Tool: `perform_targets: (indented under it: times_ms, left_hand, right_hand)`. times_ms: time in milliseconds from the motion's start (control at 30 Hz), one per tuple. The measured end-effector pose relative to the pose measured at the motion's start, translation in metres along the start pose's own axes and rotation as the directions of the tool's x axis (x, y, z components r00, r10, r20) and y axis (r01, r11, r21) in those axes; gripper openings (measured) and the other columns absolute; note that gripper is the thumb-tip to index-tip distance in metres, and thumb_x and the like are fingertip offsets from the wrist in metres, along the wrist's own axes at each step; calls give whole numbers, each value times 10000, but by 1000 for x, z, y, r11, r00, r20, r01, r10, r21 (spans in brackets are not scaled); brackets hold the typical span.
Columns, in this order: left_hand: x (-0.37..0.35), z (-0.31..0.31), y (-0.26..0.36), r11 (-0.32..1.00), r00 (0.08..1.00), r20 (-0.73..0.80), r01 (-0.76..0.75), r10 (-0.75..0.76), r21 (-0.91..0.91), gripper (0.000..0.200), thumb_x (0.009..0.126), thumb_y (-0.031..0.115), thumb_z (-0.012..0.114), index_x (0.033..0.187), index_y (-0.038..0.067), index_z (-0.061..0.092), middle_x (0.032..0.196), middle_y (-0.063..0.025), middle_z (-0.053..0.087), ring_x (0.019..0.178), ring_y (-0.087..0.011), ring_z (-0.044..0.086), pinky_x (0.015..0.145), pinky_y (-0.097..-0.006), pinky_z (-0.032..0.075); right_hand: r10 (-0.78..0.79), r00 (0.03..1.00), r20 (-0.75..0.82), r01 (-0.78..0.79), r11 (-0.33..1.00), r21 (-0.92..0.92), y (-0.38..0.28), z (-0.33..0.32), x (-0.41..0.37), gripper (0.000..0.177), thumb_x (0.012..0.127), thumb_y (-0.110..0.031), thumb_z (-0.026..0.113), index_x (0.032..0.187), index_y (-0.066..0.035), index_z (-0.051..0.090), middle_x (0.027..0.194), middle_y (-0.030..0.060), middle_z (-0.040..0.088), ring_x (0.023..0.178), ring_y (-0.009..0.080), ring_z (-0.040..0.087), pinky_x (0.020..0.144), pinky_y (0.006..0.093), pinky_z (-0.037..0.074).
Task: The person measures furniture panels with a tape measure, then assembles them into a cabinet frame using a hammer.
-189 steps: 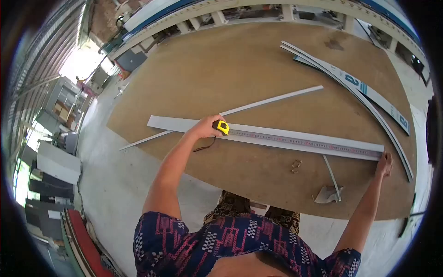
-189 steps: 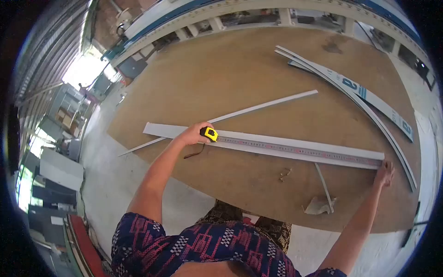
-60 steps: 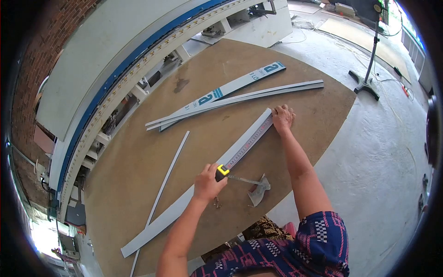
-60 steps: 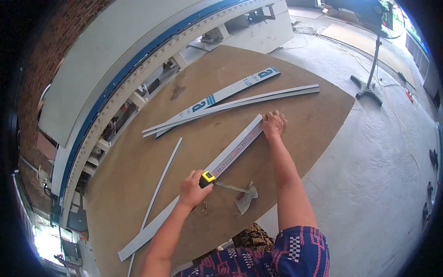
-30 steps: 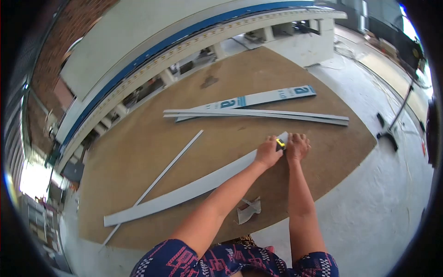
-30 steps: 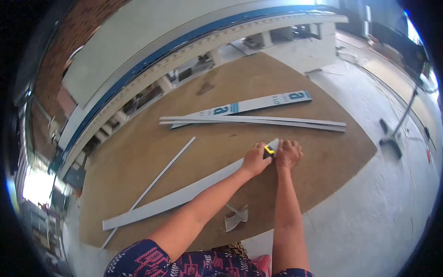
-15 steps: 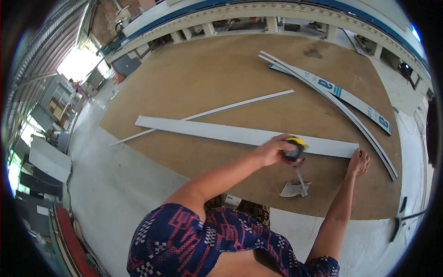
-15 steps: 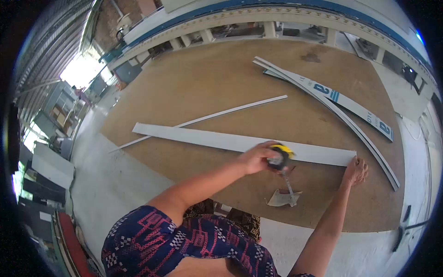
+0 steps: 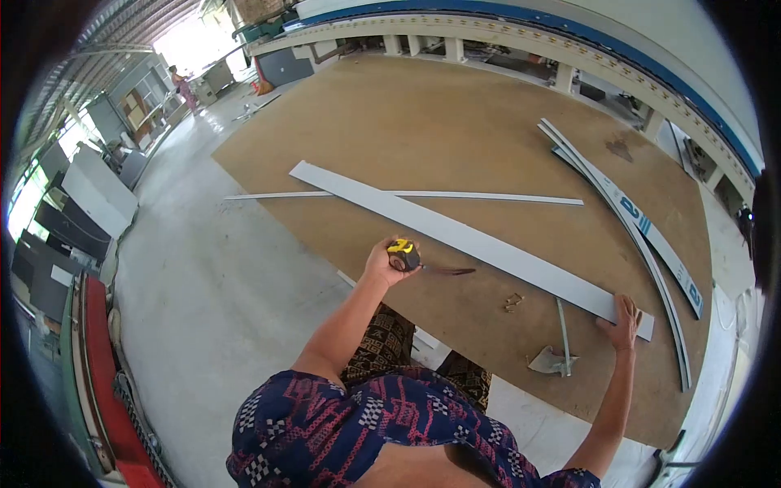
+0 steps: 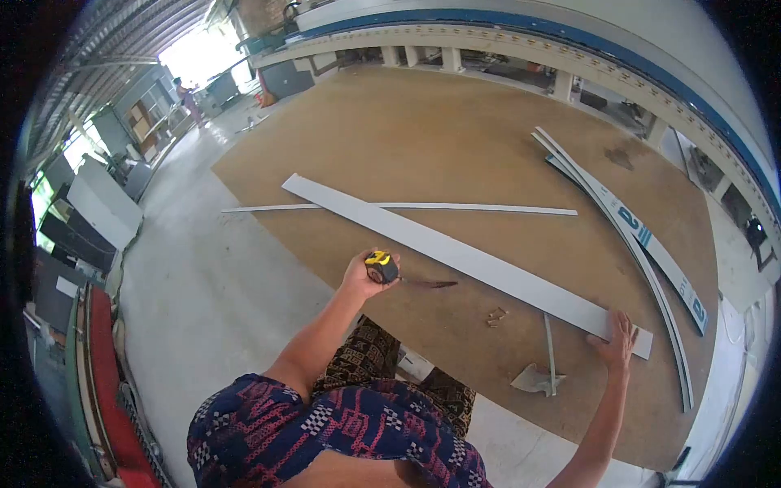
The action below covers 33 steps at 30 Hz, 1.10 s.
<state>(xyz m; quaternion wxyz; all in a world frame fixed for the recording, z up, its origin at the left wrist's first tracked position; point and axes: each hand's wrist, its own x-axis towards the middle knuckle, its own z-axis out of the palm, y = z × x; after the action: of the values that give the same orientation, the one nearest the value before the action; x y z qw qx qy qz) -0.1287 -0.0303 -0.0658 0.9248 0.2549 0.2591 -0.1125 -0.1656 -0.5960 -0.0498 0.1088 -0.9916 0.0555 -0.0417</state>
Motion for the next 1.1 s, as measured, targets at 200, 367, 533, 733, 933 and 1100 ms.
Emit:
perform_targets:
  times_ms: [200, 367, 533, 733, 933, 1100]
  left_hand:
    - [8, 8, 13, 996, 994, -96, -53, 46, -72, 386, 856, 314, 469, 1102, 17, 468, 1026, -177, 558, 911, -294, 564, 855, -472, 392]
    - [34, 4, 14, 1000, 1000, -9, -26, 26, 14, 377, 849, 328, 500, 1089, 37, 479, 972, -164, 578, 879, -302, 577, 801, -509, 425]
    - [42, 26, 18, 972, 999, -33, 7, 1, 235, 374, 824, 370, 570, 1046, 75, 509, 918, -130, 602, 836, -295, 594, 729, -532, 464]
    - [72, 44, 24, 849, 985, -164, 36, 60, 527, 394, 819, 453, 553, 1017, 114, 511, 869, -106, 611, 697, -251, 618, 608, -482, 501]
    - [76, 67, 31, 767, 970, -203, 28, 135, 641, 459, 775, 500, 587, 1026, 120, 529, 863, -115, 611, 644, -243, 611, 578, -514, 484]
    - [101, 70, 30, 723, 953, -217, -2, 210, 691, 566, 729, 552, 612, 1084, 121, 522, 886, -122, 599, 641, -257, 605, 569, -519, 484]
  right_hand:
    - [-103, 994, 48, 103, 995, -14, -7, -1, 7, 792, 558, -321, 746, 1263, -123, 445, 1293, 107, 411, 1215, 287, 352, 1034, 450, 214]
    - [-246, 966, 82, 252, 965, -73, 14, 0, 12, 684, 602, -298, 731, 1218, -121, 492, 1225, 132, 465, 1144, 298, 416, 979, 437, 274]
    - [-221, 961, 168, 215, 975, 52, 11, -22, 5, 455, 660, -274, 702, 1051, -63, 608, 1013, 131, 594, 923, 257, 567, 845, 354, 412]
    - [-150, 986, 68, 129, 960, 248, 18, -16, 6, 394, 717, -390, 666, 880, -31, 665, 750, 134, 642, 681, 183, 606, 642, 325, 464]
    - [13, 998, 62, -13, 1000, 4, -1, -31, 13, 384, 742, -427, 610, 768, -45, 637, 745, 133, 623, 769, 296, 583, 932, 399, 338]
    - [-5, 982, -188, 0, 1000, -27, 2, -10, 16, 380, 715, -410, 648, 893, -78, 605, 887, 126, 604, 941, 287, 532, 975, 485, 256]
